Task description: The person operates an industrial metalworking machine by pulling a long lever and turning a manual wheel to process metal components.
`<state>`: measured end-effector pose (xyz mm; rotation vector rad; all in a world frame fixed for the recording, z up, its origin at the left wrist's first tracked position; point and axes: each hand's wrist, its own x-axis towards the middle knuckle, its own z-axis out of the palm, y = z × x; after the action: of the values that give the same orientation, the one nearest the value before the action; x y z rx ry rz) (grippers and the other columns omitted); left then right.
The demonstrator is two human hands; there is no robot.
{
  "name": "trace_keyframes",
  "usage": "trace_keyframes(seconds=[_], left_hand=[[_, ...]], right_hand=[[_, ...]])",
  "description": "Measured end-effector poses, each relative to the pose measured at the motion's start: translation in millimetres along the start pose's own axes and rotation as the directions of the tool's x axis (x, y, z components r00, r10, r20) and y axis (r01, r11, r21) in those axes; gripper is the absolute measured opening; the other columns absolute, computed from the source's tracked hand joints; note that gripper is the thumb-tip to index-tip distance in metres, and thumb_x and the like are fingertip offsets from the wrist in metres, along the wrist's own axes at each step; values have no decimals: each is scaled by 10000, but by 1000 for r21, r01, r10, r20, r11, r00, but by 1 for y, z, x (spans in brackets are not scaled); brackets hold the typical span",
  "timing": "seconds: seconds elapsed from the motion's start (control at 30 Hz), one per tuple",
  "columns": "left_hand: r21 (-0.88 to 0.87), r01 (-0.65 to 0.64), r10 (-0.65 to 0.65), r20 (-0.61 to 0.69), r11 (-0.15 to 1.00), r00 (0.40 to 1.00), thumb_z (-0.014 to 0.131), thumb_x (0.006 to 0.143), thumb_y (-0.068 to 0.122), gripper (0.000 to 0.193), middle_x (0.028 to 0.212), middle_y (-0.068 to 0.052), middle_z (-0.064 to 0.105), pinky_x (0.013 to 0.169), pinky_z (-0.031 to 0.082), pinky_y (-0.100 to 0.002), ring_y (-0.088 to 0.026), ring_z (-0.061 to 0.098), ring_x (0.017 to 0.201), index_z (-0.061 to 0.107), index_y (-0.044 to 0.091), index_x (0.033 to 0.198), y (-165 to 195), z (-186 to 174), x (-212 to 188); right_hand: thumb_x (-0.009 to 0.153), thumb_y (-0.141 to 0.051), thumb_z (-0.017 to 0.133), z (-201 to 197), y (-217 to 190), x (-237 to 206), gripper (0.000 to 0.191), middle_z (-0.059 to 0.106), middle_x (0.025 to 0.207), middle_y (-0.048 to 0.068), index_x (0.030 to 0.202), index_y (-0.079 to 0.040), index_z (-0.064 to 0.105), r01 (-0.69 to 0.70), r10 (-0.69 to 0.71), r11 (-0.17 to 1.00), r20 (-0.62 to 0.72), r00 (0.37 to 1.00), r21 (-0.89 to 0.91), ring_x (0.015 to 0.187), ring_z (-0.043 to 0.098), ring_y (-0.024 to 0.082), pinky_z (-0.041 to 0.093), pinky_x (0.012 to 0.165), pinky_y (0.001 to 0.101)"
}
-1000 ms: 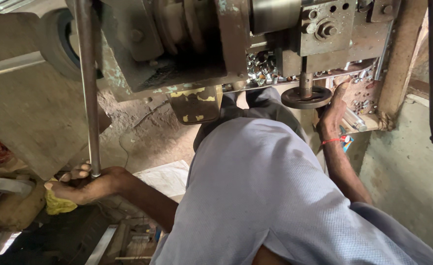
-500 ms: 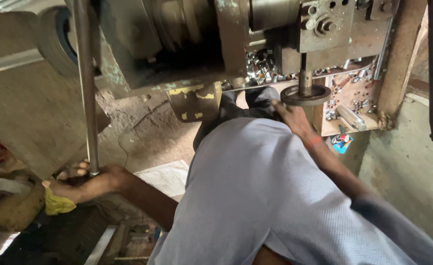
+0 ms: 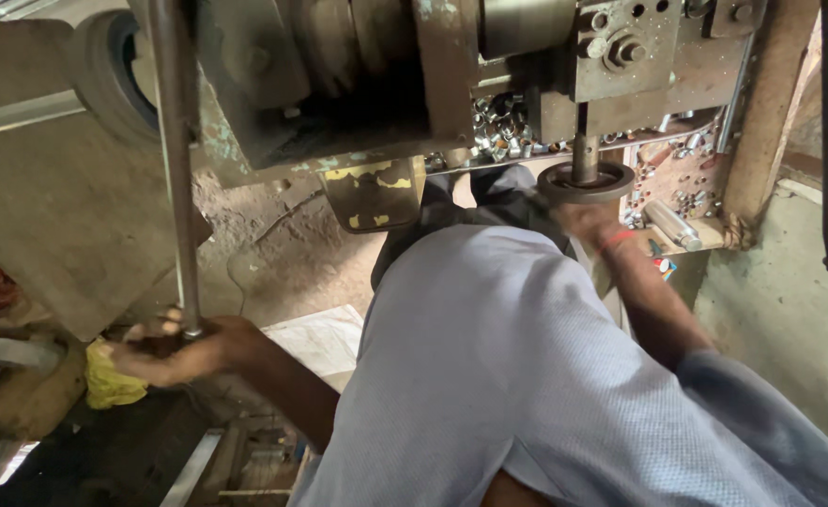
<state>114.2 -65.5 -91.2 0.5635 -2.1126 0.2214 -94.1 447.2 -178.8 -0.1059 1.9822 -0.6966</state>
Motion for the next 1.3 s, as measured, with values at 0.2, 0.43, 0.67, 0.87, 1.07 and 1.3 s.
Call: trace_keyframes(seconds=[0.2, 0.43, 0.67, 0.87, 1.07, 1.3], left_hand=[[63, -56, 55, 21, 996, 998, 582, 1126, 353, 558, 1253, -191, 522, 805, 534, -396, -265, 586, 1010, 340, -17, 1466, 23, 1, 25], [-274, 478, -499, -10, 835, 867, 412, 1109, 354, 475, 1029, -99, 602, 772, 546, -333, -212, 589, 912, 642, -59, 1157, 17, 14, 36], [-398, 439, -491, -35, 805, 870, 364, 1123, 373, 493, 1006, -101, 571, 837, 502, -354, -217, 548, 933, 618, -47, 1085, 7, 17, 31], [-394, 549, -604, -19, 737, 797, 364, 1113, 412, 533, 936, -64, 510, 718, 452, -327, -199, 502, 852, 640, -42, 1058, 7, 14, 29], [-97, 196, -199, -27, 976, 980, 413, 1142, 440, 551, 1001, -101, 539, 738, 502, -349, -204, 543, 888, 548, -87, 1231, 26, 12, 40], [-418, 582, -644, -10, 698, 765, 414, 1099, 445, 529, 872, -35, 479, 575, 399, -274, -145, 442, 706, 639, -28, 1023, 12, 15, 36]], right_hand=[[1035, -222, 476, -4, 14, 17, 380, 735, 1200, 103, 1325, -110, 694, 360, -354, 932, -115, 928, 44, 1050, 695, 215, 585, 899, 373], [1037, -234, 508, 12, 6, -32, 398, 797, 1148, 176, 1137, 53, 765, 32, -8, 490, -31, 999, 871, 1137, 729, 233, 521, 1075, 282], [957, -221, 688, 16, 18, -11, 314, 700, 987, 66, 1156, 21, 691, 119, 81, 787, -292, 953, 606, 896, 621, 158, 516, 786, 328], [1076, -480, 600, 37, 22, -29, 519, 589, 831, 53, 1185, 20, 687, 49, 418, 433, -249, 874, 900, 704, 572, 163, 400, 602, 313], [894, -822, 384, 0, 18, -16, 973, 718, 755, 76, 1072, 75, 716, 128, 583, 410, -368, 724, 903, 611, 668, 157, 585, 565, 299], [901, -882, 394, 7, 21, -10, 976, 631, 683, 5, 983, 19, 761, 138, 620, 363, -350, 702, 921, 530, 510, 80, 369, 451, 232]])
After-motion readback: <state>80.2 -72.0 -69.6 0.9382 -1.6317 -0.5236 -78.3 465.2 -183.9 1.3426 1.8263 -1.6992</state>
